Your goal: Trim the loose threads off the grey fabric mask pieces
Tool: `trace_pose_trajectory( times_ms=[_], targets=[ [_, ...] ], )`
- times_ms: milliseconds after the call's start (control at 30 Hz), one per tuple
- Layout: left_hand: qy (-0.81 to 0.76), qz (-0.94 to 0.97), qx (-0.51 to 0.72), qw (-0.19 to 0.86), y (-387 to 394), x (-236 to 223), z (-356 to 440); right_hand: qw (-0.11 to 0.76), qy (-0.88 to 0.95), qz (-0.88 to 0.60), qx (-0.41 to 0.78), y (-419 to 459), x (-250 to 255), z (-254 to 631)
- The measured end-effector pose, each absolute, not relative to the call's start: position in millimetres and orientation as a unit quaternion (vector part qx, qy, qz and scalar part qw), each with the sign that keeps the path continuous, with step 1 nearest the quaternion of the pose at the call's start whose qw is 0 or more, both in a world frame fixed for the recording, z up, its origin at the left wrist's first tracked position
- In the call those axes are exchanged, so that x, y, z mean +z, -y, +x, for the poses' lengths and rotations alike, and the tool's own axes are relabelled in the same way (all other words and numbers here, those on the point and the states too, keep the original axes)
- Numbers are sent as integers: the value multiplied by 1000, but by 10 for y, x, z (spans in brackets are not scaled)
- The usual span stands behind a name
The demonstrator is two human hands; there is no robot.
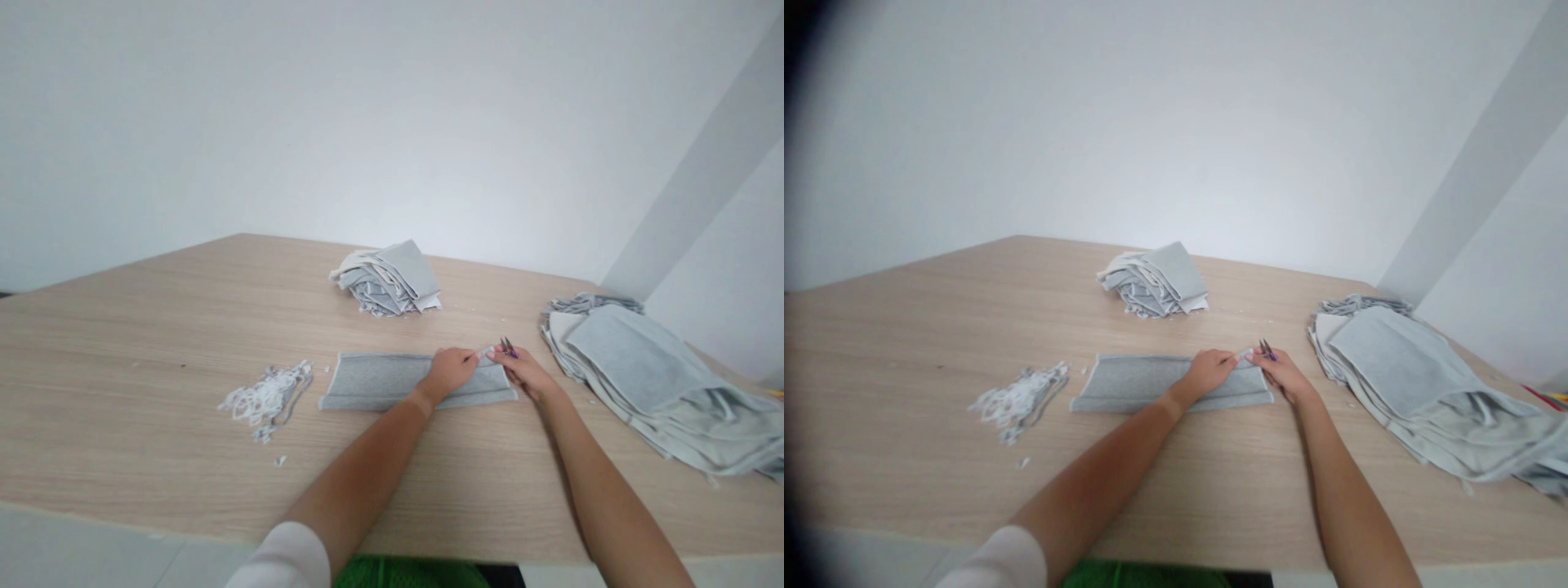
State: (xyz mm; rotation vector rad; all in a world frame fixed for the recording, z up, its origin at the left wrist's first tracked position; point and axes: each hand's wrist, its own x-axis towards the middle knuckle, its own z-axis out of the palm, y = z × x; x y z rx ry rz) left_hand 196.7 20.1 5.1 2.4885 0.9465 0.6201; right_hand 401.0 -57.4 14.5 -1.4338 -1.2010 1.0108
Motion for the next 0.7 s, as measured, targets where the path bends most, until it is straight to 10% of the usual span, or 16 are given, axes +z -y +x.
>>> trace_pose_trajectory(
  times_ms=[700],
  targets=[
    [-283,871,328,232,-191,33,1947,432,533,-633,358,446,-35,4079]
  ],
)
